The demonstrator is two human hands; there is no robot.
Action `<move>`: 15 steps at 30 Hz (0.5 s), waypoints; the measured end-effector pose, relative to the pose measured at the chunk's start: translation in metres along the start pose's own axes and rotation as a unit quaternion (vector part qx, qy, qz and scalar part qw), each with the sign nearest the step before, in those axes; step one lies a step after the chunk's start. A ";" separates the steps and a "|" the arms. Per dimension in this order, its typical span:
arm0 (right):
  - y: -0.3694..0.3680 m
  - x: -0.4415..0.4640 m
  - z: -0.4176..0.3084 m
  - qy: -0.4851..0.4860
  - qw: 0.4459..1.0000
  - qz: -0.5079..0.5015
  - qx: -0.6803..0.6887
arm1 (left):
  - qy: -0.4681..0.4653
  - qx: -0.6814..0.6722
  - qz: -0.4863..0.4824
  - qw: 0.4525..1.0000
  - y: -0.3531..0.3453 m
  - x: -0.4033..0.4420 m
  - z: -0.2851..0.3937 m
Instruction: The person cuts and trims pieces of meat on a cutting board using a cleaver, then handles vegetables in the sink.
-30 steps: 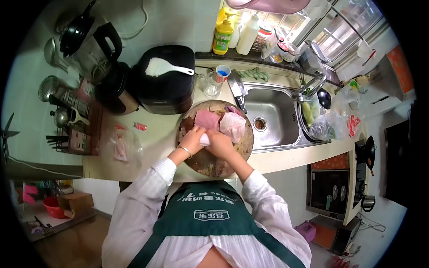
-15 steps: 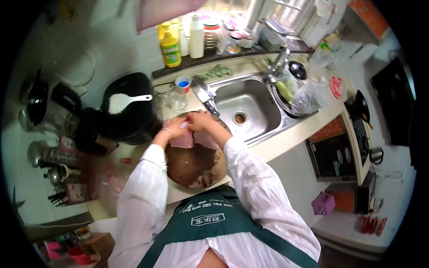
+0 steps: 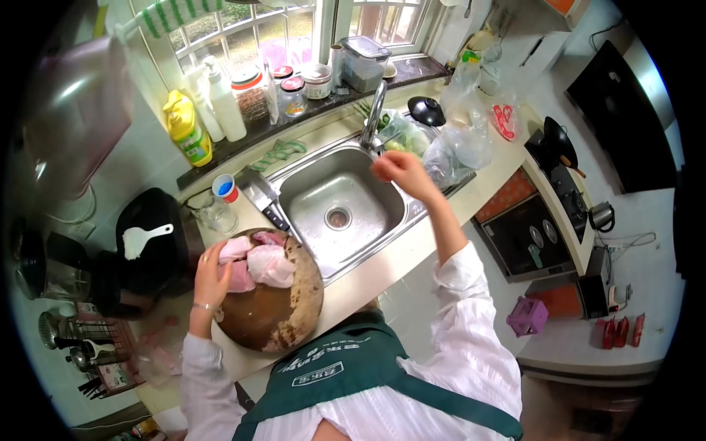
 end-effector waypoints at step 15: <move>0.034 0.307 0.263 0.065 0.969 0.014 -0.237 | 0.346 -0.002 0.195 0.918 -0.047 -0.068 0.076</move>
Point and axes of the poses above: each hand's wrist, its own x-axis towards the middle knuckle, its own y-axis out of the back of the hand, z = x × y, the point moved 10 cm from there along x, towards the middle knuckle, and after that the axes turned 10 degrees about z, right-handed, at the moved point
